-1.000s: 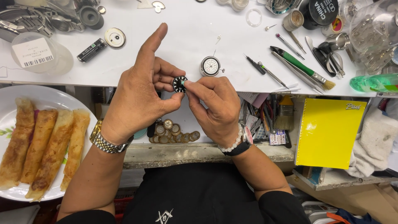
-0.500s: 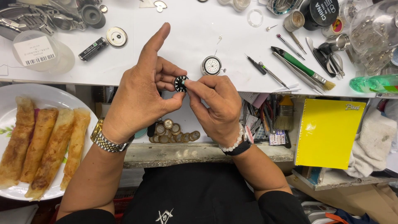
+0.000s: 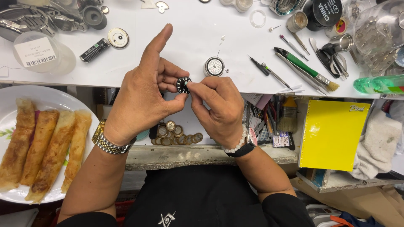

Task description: The person is performing a delicate watch repair, specifically installing the hands onto the watch dial using tweezers and a small screwdriver.

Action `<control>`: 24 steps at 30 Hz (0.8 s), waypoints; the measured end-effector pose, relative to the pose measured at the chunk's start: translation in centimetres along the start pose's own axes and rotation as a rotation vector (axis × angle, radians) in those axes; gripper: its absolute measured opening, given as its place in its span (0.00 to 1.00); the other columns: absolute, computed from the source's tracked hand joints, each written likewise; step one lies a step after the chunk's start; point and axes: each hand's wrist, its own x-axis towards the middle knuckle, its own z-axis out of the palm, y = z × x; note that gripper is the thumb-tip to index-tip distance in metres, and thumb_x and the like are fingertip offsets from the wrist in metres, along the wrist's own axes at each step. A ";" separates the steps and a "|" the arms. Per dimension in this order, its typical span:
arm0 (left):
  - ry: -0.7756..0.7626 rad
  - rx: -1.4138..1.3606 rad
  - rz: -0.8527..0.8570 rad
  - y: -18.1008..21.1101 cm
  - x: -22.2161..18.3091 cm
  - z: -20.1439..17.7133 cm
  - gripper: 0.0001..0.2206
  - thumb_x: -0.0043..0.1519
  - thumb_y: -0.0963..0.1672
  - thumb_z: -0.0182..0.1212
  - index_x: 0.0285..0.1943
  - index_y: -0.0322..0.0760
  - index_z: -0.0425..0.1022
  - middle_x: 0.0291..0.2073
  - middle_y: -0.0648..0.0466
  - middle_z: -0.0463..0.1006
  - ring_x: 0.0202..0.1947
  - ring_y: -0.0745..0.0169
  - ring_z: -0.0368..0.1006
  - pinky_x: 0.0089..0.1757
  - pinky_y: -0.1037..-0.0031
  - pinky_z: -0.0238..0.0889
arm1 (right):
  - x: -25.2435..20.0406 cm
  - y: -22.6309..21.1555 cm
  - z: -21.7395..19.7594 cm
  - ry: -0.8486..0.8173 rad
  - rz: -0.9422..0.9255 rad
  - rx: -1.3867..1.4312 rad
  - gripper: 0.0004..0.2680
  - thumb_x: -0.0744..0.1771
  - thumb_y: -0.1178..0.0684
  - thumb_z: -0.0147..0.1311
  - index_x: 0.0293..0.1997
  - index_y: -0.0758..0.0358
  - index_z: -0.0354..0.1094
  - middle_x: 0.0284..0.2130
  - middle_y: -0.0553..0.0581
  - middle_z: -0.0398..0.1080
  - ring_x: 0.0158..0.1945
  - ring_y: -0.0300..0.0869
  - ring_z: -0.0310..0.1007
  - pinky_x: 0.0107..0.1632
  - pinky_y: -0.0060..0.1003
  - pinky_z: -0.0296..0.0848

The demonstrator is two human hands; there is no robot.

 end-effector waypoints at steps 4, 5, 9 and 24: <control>-0.001 -0.002 -0.001 0.0 -0.1 0.0 0.46 0.56 0.38 0.69 0.80 0.48 0.40 0.45 0.53 0.83 0.39 0.72 0.79 0.49 0.82 0.75 | -0.3 0.0 -0.1 0.030 0.057 0.063 0.09 0.66 0.69 0.61 0.48 0.64 0.74 0.37 0.59 0.70 0.39 0.46 0.72 0.42 0.37 0.73; 0.000 -0.002 0.000 0.1 0.0 0.0 0.46 0.56 0.38 0.69 0.80 0.48 0.40 0.45 0.53 0.83 0.39 0.72 0.79 0.49 0.82 0.75 | -0.3 0.1 -0.1 0.031 0.056 0.063 0.09 0.66 0.69 0.61 0.48 0.64 0.74 0.37 0.59 0.70 0.39 0.46 0.72 0.42 0.37 0.73; -0.004 -0.014 -0.022 0.4 0.0 -0.1 0.46 0.55 0.38 0.68 0.80 0.48 0.41 0.45 0.54 0.83 0.38 0.72 0.78 0.48 0.82 0.75 | -0.3 0.2 -0.2 0.015 0.037 0.044 0.09 0.67 0.68 0.61 0.50 0.63 0.74 0.37 0.59 0.71 0.40 0.47 0.72 0.43 0.39 0.74; 0.001 0.008 -0.034 0.4 -0.1 0.0 0.47 0.55 0.39 0.70 0.80 0.49 0.40 0.46 0.55 0.83 0.38 0.72 0.78 0.49 0.82 0.75 | -1.5 0.5 -1.5 0.064 0.119 0.134 0.08 0.67 0.68 0.59 0.48 0.63 0.72 0.39 0.61 0.70 0.35 0.42 0.71 0.37 0.31 0.72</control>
